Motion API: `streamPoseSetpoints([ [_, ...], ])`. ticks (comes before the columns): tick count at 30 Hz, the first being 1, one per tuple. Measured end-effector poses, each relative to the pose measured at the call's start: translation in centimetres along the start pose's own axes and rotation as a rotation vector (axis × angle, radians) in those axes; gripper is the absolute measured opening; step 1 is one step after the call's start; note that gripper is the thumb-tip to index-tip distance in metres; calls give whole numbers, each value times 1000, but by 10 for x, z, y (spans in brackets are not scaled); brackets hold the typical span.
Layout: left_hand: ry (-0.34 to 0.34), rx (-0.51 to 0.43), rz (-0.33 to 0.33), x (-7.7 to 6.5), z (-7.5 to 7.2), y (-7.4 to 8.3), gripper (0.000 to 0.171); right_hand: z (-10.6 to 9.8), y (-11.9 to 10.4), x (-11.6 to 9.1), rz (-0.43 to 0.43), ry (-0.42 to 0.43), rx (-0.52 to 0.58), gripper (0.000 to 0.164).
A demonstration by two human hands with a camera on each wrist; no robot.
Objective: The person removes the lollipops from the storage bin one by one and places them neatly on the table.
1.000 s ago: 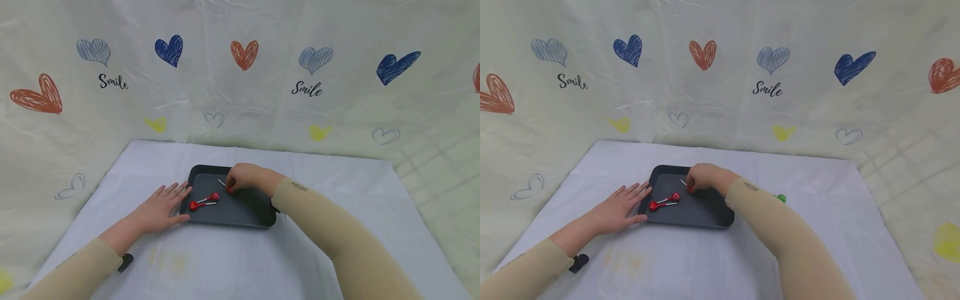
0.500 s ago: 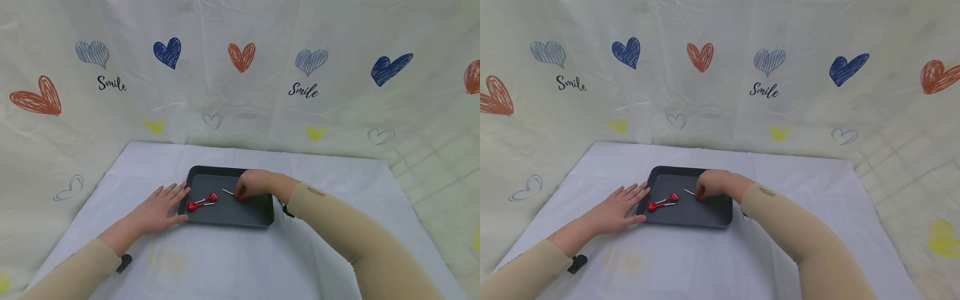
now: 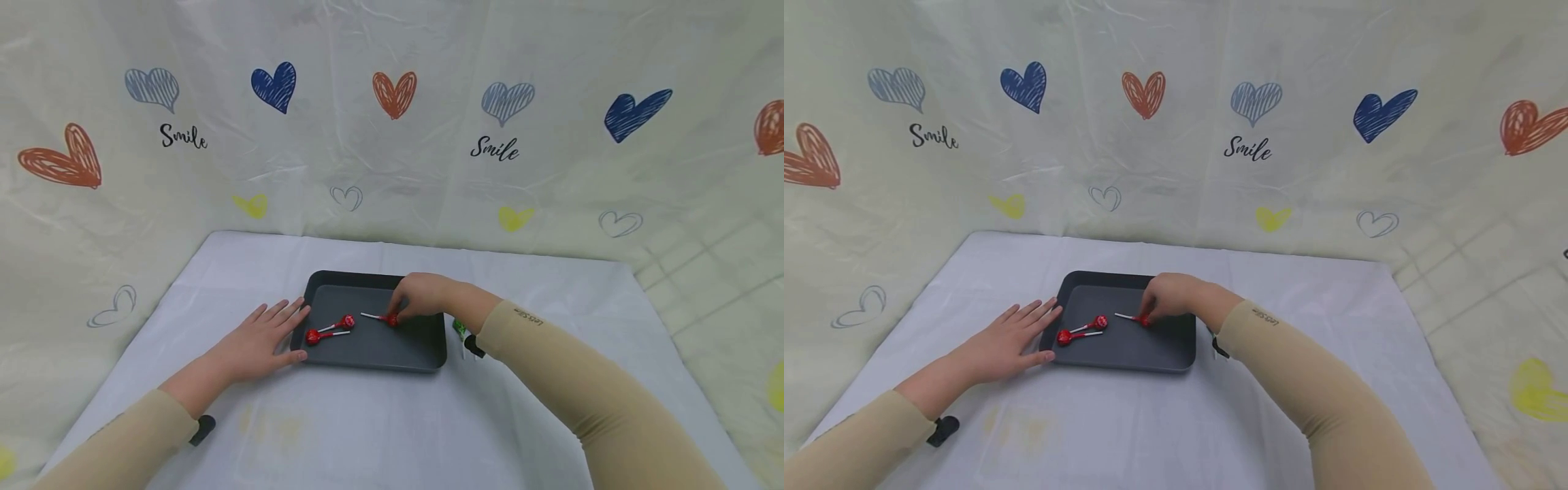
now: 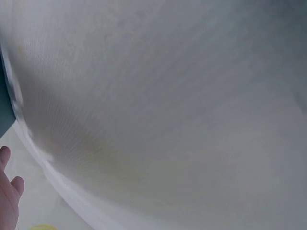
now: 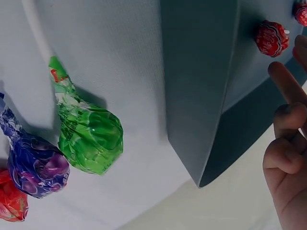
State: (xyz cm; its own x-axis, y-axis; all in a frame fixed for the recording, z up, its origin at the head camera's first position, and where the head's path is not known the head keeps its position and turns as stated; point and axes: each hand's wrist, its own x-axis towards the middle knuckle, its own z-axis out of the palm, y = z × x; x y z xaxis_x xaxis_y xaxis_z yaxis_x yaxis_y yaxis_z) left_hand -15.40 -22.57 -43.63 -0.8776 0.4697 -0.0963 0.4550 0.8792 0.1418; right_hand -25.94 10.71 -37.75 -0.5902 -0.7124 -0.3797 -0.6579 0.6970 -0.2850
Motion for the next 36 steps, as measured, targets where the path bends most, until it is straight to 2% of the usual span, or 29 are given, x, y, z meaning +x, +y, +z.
streamPoseSetpoints([
  [13, 23, -17, 18, -1, 1, -1, 89, 8, -4, 7, 89, 23, -31, 14],
  [19, 14, -12, 12, 0, 1, -1, 89, 10, -8, 8, 95, 36, -54, 12],
  [23, 1, -1, 7, 1, 0, -1, 89, 9, -7, 6, 72, 38, -58, 14],
  [29, 1, 5, 3, 1, -1, 0, 89, 9, -5, 3, -18, 28, -97, 19],
  [36, 16, -7, 8, 0, 1, -1, 89, 10, -3, 1, -62, 31, -105, 25],
])
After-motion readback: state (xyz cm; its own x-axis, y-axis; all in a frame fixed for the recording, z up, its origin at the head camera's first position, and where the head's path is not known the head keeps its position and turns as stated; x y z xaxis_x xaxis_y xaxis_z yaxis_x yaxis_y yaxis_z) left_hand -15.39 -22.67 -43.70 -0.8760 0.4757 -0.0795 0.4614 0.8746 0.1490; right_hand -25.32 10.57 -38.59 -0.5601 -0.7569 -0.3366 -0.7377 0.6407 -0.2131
